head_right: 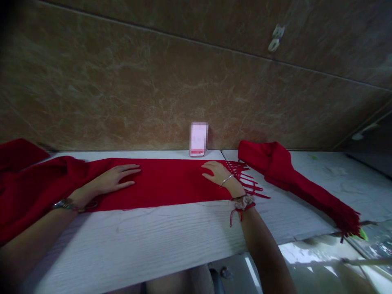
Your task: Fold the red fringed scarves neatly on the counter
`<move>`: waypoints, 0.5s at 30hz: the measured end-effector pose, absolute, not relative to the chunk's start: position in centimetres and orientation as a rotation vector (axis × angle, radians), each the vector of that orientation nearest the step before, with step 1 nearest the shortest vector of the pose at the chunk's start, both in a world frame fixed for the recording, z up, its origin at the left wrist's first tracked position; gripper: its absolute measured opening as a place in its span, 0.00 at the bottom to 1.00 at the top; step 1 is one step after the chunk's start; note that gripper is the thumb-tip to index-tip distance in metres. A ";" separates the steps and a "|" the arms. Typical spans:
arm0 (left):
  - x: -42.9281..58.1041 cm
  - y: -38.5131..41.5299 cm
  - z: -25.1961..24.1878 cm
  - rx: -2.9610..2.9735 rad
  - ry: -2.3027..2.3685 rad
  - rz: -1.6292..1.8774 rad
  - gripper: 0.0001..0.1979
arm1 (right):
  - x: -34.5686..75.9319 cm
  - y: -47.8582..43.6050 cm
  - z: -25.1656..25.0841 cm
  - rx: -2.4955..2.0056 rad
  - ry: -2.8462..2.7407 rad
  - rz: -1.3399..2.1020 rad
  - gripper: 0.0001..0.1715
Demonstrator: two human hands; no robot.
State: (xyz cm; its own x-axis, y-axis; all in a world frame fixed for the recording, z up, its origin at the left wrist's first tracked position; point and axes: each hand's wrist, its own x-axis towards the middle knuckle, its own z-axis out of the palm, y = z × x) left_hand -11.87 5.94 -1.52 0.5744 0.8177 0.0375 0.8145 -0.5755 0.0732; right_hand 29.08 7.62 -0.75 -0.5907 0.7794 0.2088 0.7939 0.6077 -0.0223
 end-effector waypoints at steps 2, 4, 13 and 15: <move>-11.8 5.5 -1.1 2.749 1.389 0.118 0.29 | 28.0 6.6 0.0 -1.210 -2.756 -0.083 0.19; -11.7 5.1 -0.7 2.755 1.401 0.134 0.30 | 26.6 5.6 0.1 -1.174 -2.847 -0.087 0.18; -11.9 3.6 1.4 2.687 1.542 -0.081 0.27 | 23.4 4.2 -0.8 -1.217 -2.899 -0.122 0.15; -12.1 3.2 1.7 2.640 1.576 -0.123 0.30 | 23.4 4.2 -0.7 -1.241 -2.890 -0.130 0.16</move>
State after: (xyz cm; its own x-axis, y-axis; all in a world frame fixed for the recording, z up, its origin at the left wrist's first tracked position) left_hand -12.11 3.20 1.73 0.4729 0.8752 -0.1019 0.8804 -0.4740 0.0145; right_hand 23.40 4.18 -0.66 -0.6890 0.7243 0.0271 0.7238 0.6856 0.0783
